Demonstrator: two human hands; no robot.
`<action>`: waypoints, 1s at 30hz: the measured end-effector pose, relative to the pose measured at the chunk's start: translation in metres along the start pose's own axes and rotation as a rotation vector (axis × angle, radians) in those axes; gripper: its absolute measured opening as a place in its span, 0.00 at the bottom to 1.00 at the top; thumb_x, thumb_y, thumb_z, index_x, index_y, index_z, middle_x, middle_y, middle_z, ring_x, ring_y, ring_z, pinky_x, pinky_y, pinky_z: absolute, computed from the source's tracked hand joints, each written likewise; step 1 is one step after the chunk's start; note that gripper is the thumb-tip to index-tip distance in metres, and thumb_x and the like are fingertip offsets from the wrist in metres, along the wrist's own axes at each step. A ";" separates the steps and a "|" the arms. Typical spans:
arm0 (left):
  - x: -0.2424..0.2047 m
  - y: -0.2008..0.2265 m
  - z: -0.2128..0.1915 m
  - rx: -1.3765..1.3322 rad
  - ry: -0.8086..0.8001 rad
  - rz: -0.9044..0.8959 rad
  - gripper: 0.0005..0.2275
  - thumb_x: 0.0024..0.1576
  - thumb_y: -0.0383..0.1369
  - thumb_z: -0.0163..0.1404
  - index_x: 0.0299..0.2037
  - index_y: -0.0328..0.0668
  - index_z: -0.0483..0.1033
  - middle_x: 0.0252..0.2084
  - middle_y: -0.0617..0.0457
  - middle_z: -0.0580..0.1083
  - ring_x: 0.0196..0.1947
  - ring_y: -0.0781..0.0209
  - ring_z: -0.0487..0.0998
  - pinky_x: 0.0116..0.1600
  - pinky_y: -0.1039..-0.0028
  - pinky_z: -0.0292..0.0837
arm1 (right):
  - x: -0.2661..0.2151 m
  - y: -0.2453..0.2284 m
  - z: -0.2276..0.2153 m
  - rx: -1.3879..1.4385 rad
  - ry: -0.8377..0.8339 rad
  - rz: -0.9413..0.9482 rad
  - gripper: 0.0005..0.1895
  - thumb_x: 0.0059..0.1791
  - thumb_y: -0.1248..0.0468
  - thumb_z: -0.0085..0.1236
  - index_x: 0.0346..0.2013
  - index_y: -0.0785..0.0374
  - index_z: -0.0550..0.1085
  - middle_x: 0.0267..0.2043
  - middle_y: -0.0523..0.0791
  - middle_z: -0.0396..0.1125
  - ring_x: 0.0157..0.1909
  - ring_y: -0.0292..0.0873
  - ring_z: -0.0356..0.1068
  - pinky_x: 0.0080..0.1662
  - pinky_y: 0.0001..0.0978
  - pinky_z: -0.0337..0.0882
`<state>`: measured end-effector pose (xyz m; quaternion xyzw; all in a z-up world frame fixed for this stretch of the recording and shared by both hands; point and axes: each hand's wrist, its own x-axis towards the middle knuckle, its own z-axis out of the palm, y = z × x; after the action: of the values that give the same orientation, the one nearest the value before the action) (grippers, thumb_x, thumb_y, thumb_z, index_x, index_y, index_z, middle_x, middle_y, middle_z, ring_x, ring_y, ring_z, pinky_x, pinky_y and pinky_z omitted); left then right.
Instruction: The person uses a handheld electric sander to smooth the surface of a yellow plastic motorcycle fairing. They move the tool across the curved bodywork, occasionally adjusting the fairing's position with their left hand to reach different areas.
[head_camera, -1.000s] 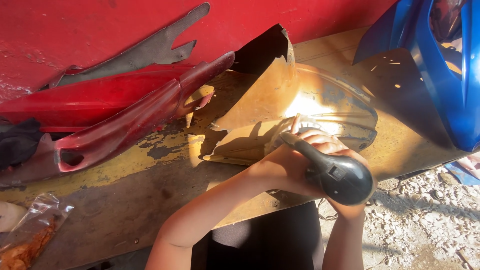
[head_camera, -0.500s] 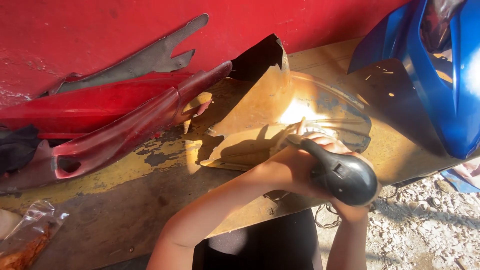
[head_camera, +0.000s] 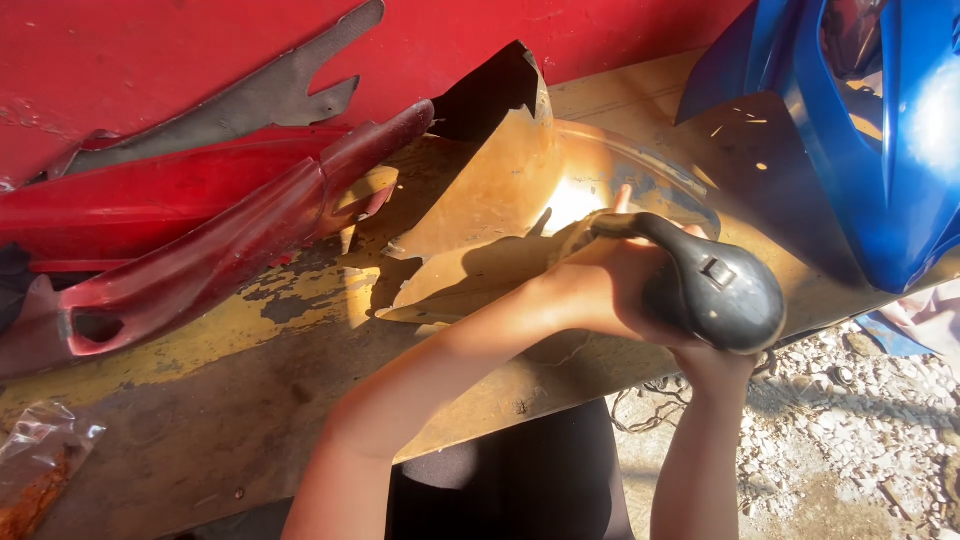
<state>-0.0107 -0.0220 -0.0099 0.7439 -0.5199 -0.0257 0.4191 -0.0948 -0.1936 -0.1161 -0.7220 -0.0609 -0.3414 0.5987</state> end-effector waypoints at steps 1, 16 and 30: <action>0.003 -0.001 0.004 0.072 0.076 0.116 0.29 0.40 0.52 0.66 0.49 0.45 0.79 0.48 0.46 0.80 0.51 0.47 0.81 0.62 0.49 0.59 | 0.000 -0.001 -0.003 -0.019 0.053 -0.028 0.37 0.40 0.61 0.76 0.62 0.63 0.71 0.61 0.43 0.71 0.59 0.38 0.73 0.62 0.33 0.74; 0.034 -0.001 0.024 0.049 -0.017 0.155 0.29 0.45 0.54 0.64 0.54 0.47 0.78 0.52 0.49 0.80 0.55 0.53 0.81 0.61 0.65 0.75 | 0.006 -0.006 -0.032 -0.229 0.102 -0.058 0.38 0.40 0.59 0.77 0.62 0.66 0.72 0.60 0.44 0.71 0.59 0.39 0.73 0.63 0.34 0.74; 0.056 0.005 0.019 0.069 0.064 0.065 0.36 0.39 0.59 0.64 0.56 0.50 0.76 0.59 0.48 0.76 0.64 0.47 0.75 0.76 0.47 0.54 | 0.021 0.020 -0.043 -0.367 0.138 0.006 0.37 0.39 0.64 0.78 0.60 0.67 0.73 0.61 0.47 0.70 0.61 0.40 0.71 0.64 0.35 0.71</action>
<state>0.0019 -0.0784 0.0032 0.7412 -0.5306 0.0297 0.4102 -0.0871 -0.2446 -0.1189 -0.7942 0.0458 -0.3937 0.4606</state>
